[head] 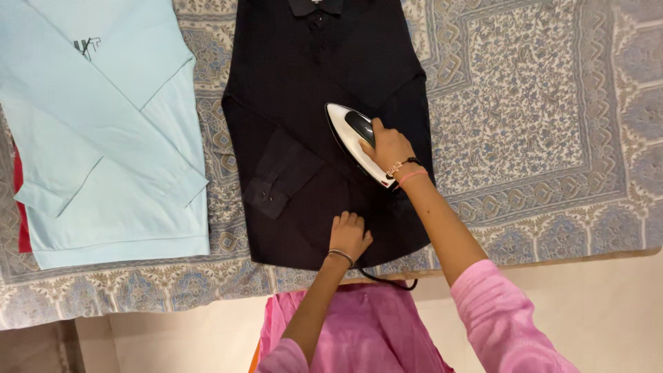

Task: The person irons a black long-sleeved shirt laid out on a patterned bedspread. They use a white electric iron to smooth the sleeves, collar, and body of the shirt, then fold the sleeves and body neatly.

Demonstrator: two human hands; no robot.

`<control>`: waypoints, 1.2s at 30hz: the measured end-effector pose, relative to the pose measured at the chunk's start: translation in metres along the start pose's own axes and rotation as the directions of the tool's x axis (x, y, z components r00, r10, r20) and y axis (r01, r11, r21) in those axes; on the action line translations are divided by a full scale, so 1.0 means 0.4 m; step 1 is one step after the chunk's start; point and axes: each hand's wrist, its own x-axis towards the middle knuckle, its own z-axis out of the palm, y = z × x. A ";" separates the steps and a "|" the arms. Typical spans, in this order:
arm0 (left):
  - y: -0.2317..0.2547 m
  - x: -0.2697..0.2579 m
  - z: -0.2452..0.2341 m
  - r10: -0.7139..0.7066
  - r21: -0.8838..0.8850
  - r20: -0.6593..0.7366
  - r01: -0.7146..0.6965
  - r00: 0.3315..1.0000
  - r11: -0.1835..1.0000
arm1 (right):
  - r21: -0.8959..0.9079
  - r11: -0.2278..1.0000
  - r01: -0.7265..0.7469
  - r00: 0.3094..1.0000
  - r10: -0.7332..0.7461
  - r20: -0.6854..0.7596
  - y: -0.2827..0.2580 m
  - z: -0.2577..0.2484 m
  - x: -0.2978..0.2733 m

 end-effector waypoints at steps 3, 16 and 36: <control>0.018 -0.059 -0.019 -0.015 0.041 -0.034 0.016 0.999 0.999 | 0.041 0.999 -0.034 0.999 0.033 0.030 0.026 -0.013 -0.154; 0.039 -0.099 -0.064 -0.142 0.134 -0.063 0.150 0.988 0.980 | 0.079 0.995 -0.058 0.997 0.063 -0.055 0.025 0.025 -0.300; -0.028 -0.231 -0.150 -0.217 0.116 -0.033 0.219 0.976 0.969 | 0.205 0.941 -0.270 0.955 0.289 -0.071 -0.095 0.103 -0.609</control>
